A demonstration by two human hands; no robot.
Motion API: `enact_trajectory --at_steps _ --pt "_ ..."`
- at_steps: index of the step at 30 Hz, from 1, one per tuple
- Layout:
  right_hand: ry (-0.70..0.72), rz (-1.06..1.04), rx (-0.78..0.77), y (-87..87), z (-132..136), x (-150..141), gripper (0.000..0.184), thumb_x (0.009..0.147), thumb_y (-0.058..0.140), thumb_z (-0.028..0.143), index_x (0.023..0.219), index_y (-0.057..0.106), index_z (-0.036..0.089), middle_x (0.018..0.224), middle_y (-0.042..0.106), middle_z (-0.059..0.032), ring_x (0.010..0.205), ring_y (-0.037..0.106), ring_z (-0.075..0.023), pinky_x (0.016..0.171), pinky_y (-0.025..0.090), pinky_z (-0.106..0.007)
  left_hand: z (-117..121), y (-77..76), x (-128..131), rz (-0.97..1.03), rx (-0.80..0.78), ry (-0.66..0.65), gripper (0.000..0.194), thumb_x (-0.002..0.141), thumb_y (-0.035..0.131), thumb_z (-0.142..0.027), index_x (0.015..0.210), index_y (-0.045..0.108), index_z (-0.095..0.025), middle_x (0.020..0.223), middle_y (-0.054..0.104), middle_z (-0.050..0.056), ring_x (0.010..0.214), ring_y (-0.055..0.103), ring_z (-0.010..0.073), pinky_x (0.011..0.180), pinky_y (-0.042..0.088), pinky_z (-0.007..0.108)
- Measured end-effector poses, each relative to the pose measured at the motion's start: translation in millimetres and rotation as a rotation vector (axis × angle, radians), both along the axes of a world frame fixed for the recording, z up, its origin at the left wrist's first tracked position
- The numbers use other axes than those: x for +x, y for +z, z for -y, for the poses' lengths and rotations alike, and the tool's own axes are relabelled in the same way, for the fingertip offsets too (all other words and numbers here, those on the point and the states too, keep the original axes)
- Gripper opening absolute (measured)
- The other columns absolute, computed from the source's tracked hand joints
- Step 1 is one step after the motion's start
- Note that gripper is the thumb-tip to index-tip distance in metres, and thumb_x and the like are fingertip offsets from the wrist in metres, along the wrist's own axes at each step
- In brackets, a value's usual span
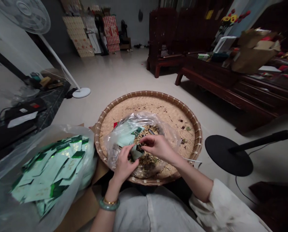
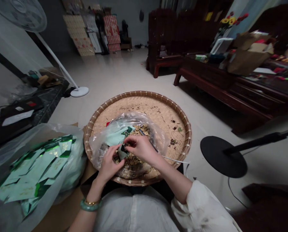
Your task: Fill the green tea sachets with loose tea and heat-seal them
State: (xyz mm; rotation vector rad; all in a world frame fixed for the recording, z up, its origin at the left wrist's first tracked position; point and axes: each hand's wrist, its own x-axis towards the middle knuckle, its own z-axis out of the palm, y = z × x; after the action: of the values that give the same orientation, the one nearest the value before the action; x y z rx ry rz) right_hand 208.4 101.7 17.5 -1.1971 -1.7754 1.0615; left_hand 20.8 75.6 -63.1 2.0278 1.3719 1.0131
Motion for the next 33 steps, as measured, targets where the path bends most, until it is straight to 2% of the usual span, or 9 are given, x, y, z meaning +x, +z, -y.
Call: enact_trajectory --at_steps 4,7,12,16,19,24,26,30,33 --pt "0.103 0.085 0.041 1.3 5 -9 0.029 0.073 0.06 0.006 0.097 0.069 0.019 0.09 0.072 -0.0023 0.08 0.066 -0.0154 0.074 0.052 -0.028 -1 -3.0 -1 0.017 0.017 0.016 0.053 0.072 0.062 -0.015 0.123 0.05 -0.023 0.109 0.056 0.008 0.103 0.056 0.0234 0.081 0.054 0.037" --pt "0.151 0.032 0.016 7.5 10 -9 0.031 0.077 0.057 0.009 0.104 0.067 0.02 0.1 0.071 -0.0043 0.088 0.066 -0.0168 0.08 0.053 -0.031 -1 -4.8 -1 0.025 0.019 0.014 0.053 0.073 0.062 -0.016 0.124 0.049 -0.023 0.111 0.055 0.009 0.104 0.056 0.0238 0.079 0.054 0.037" --pt "0.076 -0.188 -0.029 17.5 14 1 0.021 0.084 0.054 0.019 0.101 0.067 0.019 0.099 0.07 -0.0058 0.091 0.066 -0.0163 0.082 0.054 -0.032 1 -2.9 -2 0.026 0.011 0.008 0.057 0.072 0.062 -0.014 0.126 0.047 -0.025 0.115 0.054 0.008 0.109 0.054 0.0247 0.087 0.051 0.04" --pt "0.02 -0.266 -0.037 10.3 13 11 0.019 0.085 0.055 0.024 0.099 0.067 0.019 0.099 0.07 -0.0061 0.092 0.065 -0.0158 0.083 0.053 -0.032 4 -0.2 -4 0.019 0.046 0.018 0.057 0.072 0.061 -0.011 0.125 0.047 -0.025 0.116 0.053 0.008 0.111 0.053 0.0246 0.091 0.049 0.041" --pt "-0.003 -0.147 -0.029 -4.2 13 16 0.019 0.086 0.055 0.023 0.099 0.066 0.018 0.099 0.07 -0.0065 0.091 0.065 -0.0162 0.081 0.053 -0.032 6 -0.1 -7 0.023 0.096 0.015 0.056 0.072 0.061 -0.01 0.124 0.048 -0.024 0.114 0.053 0.008 0.109 0.053 0.0239 0.092 0.049 0.041" --pt "0.073 0.32 0.023 -36.3 10 26 0.024 0.081 0.057 0.01 0.101 0.067 0.017 0.098 0.07 -0.0079 0.087 0.064 -0.0189 0.079 0.049 -0.032 6 -1.4 -10 0.002 0.128 0.005 0.055 0.071 0.061 -0.009 0.123 0.049 -0.024 0.115 0.052 0.008 0.108 0.053 0.0235 0.094 0.047 0.041" --pt "0.129 0.441 0.021 -47.9 10 29 0.028 0.076 0.061 0.007 0.102 0.067 0.016 0.098 0.068 -0.0083 0.086 0.063 -0.0198 0.079 0.047 -0.031 5 -1.7 -10 -0.008 0.125 0.011 0.054 0.072 0.062 -0.009 0.122 0.049 -0.023 0.114 0.053 0.008 0.108 0.054 0.0233 0.094 0.047 0.04" --pt "0.191 0.545 0.033 -63.0 13 25 0.034 0.071 0.07 0.011 0.104 0.065 0.017 0.097 0.063 -0.0077 0.086 0.06 -0.0205 0.077 0.045 -0.029 5 -1.1 -9 -0.012 0.135 0.021 0.052 0.072 0.062 -0.009 0.121 0.05 -0.022 0.112 0.053 0.008 0.106 0.054 0.0229 0.092 0.048 0.04" --pt "0.171 0.563 0.031 -67.8 16 18 0.028 0.074 0.069 0.014 0.101 0.066 0.017 0.096 0.061 -0.0072 0.084 0.058 -0.0188 0.074 0.043 -0.027 5 0.0 -9 -0.014 0.146 0.023 0.052 0.072 0.062 -0.009 0.121 0.05 -0.021 0.111 0.054 0.008 0.106 0.054 0.0226 0.092 0.048 0.04"
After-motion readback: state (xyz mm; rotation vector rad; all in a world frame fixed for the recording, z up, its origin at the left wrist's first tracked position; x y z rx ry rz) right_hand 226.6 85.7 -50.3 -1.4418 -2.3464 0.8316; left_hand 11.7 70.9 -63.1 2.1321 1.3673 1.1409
